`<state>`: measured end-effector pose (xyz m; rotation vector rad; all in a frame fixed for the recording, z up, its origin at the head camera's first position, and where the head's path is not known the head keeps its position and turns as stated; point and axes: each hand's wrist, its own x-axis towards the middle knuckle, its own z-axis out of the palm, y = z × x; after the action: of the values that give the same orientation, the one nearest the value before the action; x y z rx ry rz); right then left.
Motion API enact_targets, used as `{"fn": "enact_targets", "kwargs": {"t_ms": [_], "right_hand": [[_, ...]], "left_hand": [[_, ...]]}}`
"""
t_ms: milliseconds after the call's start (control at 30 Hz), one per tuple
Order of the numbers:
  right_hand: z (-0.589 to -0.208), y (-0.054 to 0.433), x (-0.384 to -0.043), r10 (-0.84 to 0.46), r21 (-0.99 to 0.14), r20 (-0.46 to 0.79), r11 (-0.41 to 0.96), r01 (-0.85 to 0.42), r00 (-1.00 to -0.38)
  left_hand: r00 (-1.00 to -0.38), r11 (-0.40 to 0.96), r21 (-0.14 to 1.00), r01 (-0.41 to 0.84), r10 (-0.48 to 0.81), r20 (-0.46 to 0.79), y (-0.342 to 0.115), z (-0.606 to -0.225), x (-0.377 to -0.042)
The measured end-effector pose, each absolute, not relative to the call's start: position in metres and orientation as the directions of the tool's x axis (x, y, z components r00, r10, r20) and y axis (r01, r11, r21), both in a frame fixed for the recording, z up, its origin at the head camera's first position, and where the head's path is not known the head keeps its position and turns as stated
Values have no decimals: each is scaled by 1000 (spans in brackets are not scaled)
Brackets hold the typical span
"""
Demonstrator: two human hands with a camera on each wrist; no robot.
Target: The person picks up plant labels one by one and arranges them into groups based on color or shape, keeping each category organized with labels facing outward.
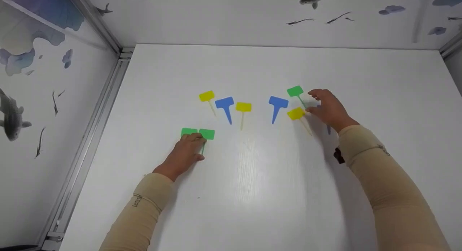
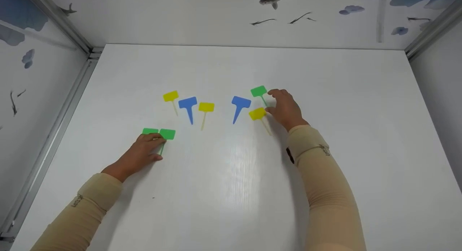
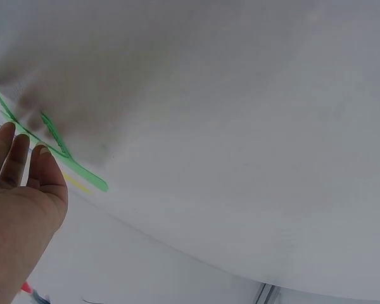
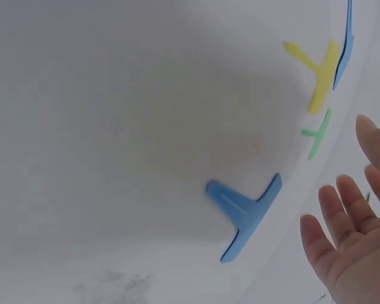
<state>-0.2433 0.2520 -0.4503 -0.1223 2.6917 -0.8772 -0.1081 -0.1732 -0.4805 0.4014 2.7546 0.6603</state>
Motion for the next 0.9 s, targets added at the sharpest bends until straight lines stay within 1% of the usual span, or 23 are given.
{"fn": "enact_targets", "kwargs": {"t_ms": [300,633,767,900], "right_hand": [[-454,258,-259,-165,-534,-278,845,10,-946],[-461,259,-269,-169,-507,-273,862,-8,-947],[-462,260,-272,-186,-493,-251,869,-39,-950],[-462,260,-276,-217,-480,-226,873,-86,-950]], "left_hand": [[-918,887,433,161,295,-264,-171,-480,-108],[-919,878,460,136,285,-272,-171,-478,-107],[-919,869,468,159,304,-251,-172,-479,-108],[-915,873,446,199,329,-234,-172,-479,-110]]}}
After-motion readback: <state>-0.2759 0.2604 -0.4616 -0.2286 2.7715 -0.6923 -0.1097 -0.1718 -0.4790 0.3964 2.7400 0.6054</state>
